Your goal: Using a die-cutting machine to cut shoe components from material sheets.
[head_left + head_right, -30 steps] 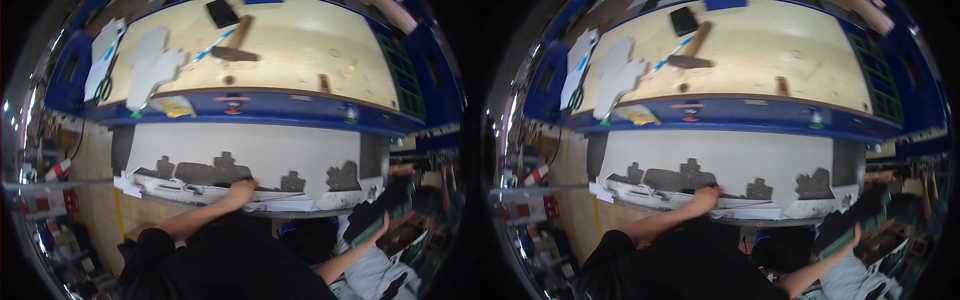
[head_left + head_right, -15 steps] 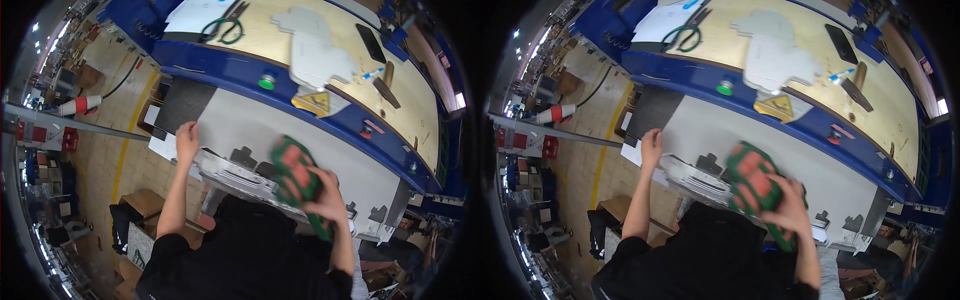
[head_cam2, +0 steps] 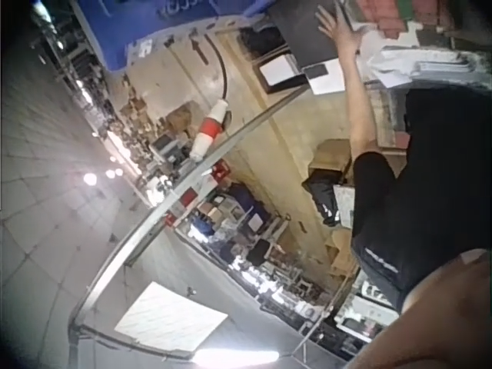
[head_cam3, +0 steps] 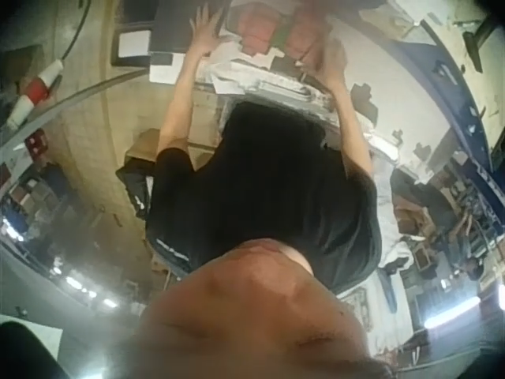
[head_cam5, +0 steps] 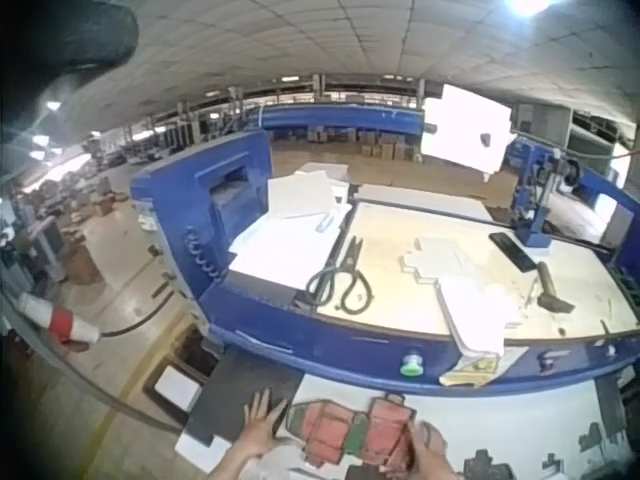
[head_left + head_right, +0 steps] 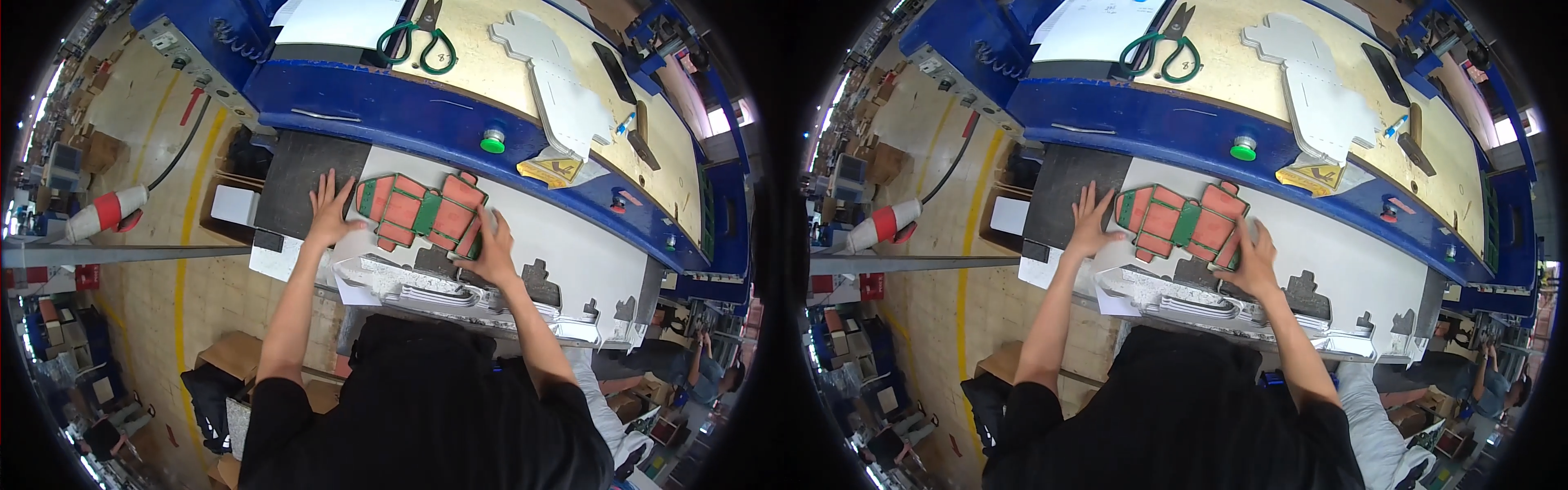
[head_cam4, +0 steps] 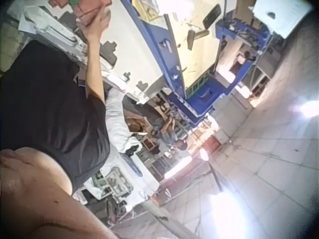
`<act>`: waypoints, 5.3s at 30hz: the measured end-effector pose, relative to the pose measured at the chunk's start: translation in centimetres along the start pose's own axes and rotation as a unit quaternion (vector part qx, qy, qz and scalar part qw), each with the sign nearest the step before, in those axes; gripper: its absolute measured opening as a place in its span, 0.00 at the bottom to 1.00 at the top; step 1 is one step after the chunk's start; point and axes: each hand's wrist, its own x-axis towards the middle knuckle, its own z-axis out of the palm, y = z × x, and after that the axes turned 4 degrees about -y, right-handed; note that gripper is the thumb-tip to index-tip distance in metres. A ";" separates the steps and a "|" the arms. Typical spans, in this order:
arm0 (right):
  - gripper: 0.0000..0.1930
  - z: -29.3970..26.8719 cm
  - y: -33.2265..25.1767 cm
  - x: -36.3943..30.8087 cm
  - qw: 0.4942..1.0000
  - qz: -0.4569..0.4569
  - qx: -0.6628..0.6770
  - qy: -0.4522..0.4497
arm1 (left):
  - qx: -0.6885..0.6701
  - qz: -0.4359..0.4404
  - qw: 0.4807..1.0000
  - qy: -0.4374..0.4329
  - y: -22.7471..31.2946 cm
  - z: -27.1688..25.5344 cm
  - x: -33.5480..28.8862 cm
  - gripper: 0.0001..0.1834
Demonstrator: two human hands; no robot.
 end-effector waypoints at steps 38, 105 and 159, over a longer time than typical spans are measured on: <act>0.41 -6.4 7.5 2.6 0.980 0.157 -0.006 0.120 | -0.081 -0.017 0.996 -0.036 10.3 -4.6 0.1 0.18; 0.55 8.5 -12.9 13.0 0.997 -0.002 -0.067 -0.036 | 0.017 0.094 0.976 -0.196 -2.5 -1.8 4.2 0.74; 0.29 -6.9 27.1 -14.3 0.969 0.206 -0.038 0.130 | -0.001 0.108 0.992 -0.067 21.6 16.0 0.3 0.72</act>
